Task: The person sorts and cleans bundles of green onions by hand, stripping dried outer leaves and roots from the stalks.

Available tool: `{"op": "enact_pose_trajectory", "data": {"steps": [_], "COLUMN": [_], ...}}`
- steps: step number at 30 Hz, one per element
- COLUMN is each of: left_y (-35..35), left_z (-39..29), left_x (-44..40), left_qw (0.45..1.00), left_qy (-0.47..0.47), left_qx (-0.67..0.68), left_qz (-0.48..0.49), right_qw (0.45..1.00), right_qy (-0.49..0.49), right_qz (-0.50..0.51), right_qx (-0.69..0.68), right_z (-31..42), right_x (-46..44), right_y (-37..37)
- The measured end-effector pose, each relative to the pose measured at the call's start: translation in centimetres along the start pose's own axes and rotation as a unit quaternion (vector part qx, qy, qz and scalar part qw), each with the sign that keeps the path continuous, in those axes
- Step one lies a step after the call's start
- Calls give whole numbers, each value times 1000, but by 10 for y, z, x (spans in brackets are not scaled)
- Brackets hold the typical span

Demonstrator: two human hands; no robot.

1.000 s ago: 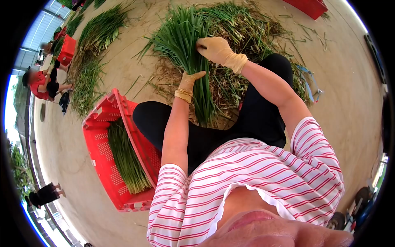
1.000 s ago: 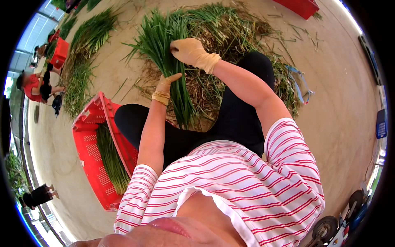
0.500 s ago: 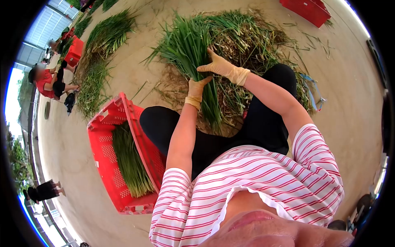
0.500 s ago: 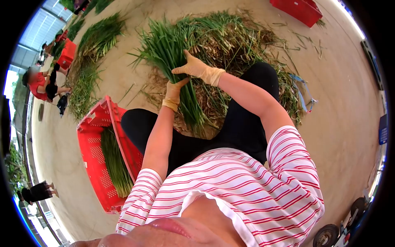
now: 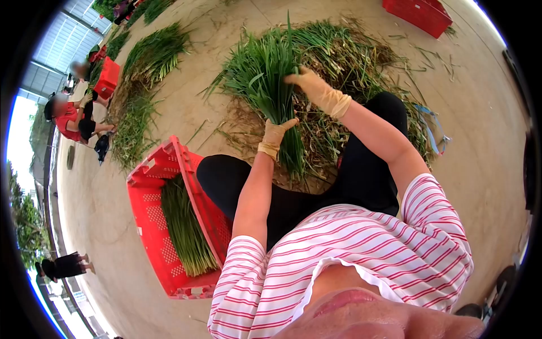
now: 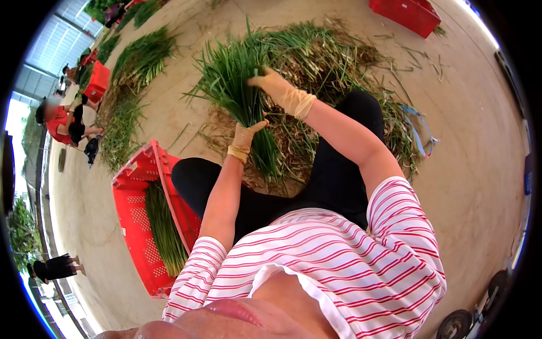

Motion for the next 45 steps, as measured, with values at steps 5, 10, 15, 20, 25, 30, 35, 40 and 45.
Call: {"op": "enact_pose_trajectory", "data": {"steps": [5,10,15,20,25,30,35,40,45], "left_y": [18,16,10,3,1,-3,-12,-14,-13], "left_z": [28,29,27,19,18,12,1,-5,1], "left_x": [-9,-4,-3,1,1,5,6,9,8], "left_qw": [999,998,998,998,997,999,1000,999,999], "left_qy": [-8,15,22,25,19,37,28,29,43], "left_qx": [-36,-55,-59,-64,-70,-28,13,17,-11], "left_qz": [-19,-22,-11,-2,12,4,0,-2,7], "right_qw": [946,983,974,958,949,985,975,988,988], "right_qy": [233,177,151,118,66,68,82,65,83], "right_qz": [-219,-25,-48,-82,-90,-51,-72,-47,-49], "right_qx": [-47,35,162,249,294,152,193,131,123], "right_z": [86,98,70,59,37,31,39,36,37], "right_x": [27,39,26,24,5,7,12,13,11], "right_y": [90,43,17,14,16,8,6,3,1]}}
Point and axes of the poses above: each hand's wrist, its own x-axis away from the middle knuckle, its own y-axis out of the back of the hand, z = x × y, the point moved 10 cm from there along -x, towards the middle knuckle, and after that the axes turned 9 degrees about -y, right-handed, at the moved point
